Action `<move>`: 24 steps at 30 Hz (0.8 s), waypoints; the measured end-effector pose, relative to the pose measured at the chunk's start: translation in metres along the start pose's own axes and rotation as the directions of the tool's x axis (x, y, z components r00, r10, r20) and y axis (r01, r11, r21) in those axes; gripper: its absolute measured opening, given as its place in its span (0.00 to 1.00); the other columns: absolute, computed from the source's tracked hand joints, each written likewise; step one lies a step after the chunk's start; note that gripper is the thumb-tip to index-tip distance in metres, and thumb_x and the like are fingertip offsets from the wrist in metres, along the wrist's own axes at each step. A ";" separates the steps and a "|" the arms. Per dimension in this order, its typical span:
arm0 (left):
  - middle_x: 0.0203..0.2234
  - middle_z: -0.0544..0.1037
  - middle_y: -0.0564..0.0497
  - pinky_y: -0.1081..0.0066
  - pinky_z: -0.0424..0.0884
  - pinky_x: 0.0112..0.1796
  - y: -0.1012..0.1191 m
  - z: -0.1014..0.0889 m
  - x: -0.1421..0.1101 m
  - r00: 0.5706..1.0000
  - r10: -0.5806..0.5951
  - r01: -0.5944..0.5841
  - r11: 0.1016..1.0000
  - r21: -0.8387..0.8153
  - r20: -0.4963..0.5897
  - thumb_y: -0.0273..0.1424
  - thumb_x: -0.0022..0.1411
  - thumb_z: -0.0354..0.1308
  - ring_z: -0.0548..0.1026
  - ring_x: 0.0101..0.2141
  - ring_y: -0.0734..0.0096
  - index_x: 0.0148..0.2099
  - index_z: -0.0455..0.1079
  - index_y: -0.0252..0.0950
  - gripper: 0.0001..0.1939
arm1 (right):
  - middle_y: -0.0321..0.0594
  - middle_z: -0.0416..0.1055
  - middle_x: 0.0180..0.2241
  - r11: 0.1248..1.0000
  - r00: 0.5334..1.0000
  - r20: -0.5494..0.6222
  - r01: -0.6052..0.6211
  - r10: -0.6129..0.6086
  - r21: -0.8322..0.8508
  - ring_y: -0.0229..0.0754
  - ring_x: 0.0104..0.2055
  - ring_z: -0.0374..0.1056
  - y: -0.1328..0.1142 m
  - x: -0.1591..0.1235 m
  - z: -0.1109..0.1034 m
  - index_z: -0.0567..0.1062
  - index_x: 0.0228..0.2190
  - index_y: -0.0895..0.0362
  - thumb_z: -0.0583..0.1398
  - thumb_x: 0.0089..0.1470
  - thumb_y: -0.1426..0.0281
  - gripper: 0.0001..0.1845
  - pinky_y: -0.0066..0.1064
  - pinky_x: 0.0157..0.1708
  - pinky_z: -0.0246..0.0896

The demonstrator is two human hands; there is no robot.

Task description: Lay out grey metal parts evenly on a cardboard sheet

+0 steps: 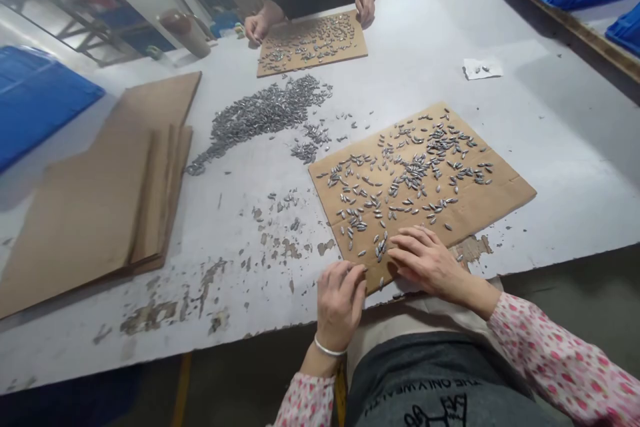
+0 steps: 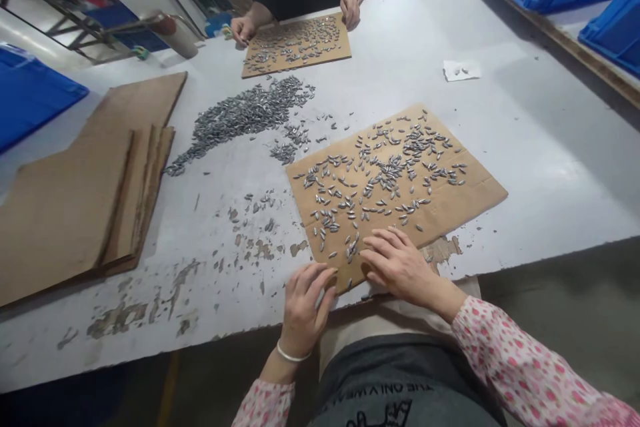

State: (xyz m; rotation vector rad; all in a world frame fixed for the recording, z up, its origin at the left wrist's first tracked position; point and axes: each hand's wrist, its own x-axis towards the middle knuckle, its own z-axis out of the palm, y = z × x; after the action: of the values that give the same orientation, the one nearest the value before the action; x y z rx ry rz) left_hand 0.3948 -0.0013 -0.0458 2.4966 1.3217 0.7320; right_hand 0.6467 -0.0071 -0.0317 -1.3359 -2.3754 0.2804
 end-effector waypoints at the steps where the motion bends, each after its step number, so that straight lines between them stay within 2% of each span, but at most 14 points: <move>1: 0.42 0.73 0.43 0.57 0.65 0.50 0.000 -0.001 0.004 0.999 -0.035 0.035 0.999 -0.006 -0.018 0.29 0.63 0.53 0.68 0.48 0.59 0.50 0.70 0.37 0.13 | 0.45 0.67 0.53 1.000 1.000 -0.001 0.007 -0.007 0.013 0.51 0.58 0.55 -0.002 0.006 0.004 0.70 0.50 0.52 0.57 0.58 0.69 0.17 0.49 0.59 0.49; 5: 0.36 0.72 0.45 0.60 0.66 0.45 0.003 -0.002 0.020 0.994 -0.107 0.107 0.994 -0.009 0.016 0.31 0.63 0.53 0.68 0.42 0.61 0.43 0.72 0.38 0.09 | 0.44 0.69 0.46 0.999 0.999 0.018 0.033 -0.033 0.011 0.48 0.52 0.58 -0.013 0.027 0.013 0.73 0.43 0.53 0.56 0.58 0.72 0.11 0.44 0.54 0.52; 8: 0.34 0.73 0.46 0.61 0.66 0.43 0.003 0.000 0.022 0.990 -0.131 0.133 0.990 -0.044 0.042 0.30 0.64 0.52 0.68 0.40 0.62 0.39 0.73 0.38 0.08 | 0.44 0.70 0.42 0.999 0.999 0.003 0.033 -0.033 -0.022 0.47 0.49 0.59 -0.015 0.031 0.014 0.74 0.37 0.54 0.56 0.59 0.72 0.06 0.40 0.51 0.53; 11: 0.35 0.73 0.47 0.62 0.66 0.43 0.007 0.000 0.019 0.988 -0.155 0.153 0.986 -0.065 -0.018 0.29 0.64 0.52 0.69 0.40 0.63 0.41 0.72 0.38 0.08 | 0.43 0.70 0.40 0.999 0.999 -0.002 0.034 -0.034 -0.037 0.46 0.47 0.59 -0.012 0.027 0.015 0.73 0.34 0.54 0.56 0.59 0.72 0.06 0.39 0.49 0.52; 14: 0.34 0.73 0.47 0.63 0.65 0.41 0.017 -0.002 0.018 0.994 -0.091 0.089 0.996 -0.030 -0.066 0.32 0.63 0.54 0.69 0.39 0.63 0.41 0.71 0.38 0.07 | 0.43 0.70 0.39 0.999 0.999 0.016 0.032 -0.031 -0.037 0.46 0.46 0.59 -0.011 0.025 0.017 0.73 0.33 0.55 0.55 0.60 0.71 0.06 0.39 0.48 0.51; 17: 0.32 0.74 0.48 0.63 0.63 0.38 0.027 -0.003 0.018 1.000 -0.017 0.017 0.999 0.043 -0.001 0.34 0.61 0.56 0.69 0.36 0.64 0.37 0.72 0.38 0.06 | 0.44 0.69 0.38 0.999 1.000 0.025 0.005 -0.004 -0.039 0.46 0.46 0.58 -0.015 0.029 0.019 0.72 0.32 0.55 0.55 0.60 0.70 0.07 0.40 0.48 0.51; 24: 0.32 0.74 0.48 0.64 0.60 0.36 0.030 0.006 0.017 0.997 -0.046 0.039 0.994 0.103 0.062 0.30 0.63 0.54 0.67 0.36 0.64 0.36 0.72 0.38 0.06 | 0.43 0.69 0.36 0.994 0.990 -0.085 -0.111 0.110 -0.009 0.47 0.44 0.58 -0.014 0.039 0.015 0.73 0.31 0.55 0.55 0.60 0.67 0.09 0.39 0.42 0.51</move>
State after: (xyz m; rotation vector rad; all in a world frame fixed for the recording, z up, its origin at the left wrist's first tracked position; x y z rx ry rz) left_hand 0.4274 -0.0042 -0.0332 2.5385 1.4191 0.5839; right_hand 0.6113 0.0195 -0.0308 -1.4587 -2.2426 0.2348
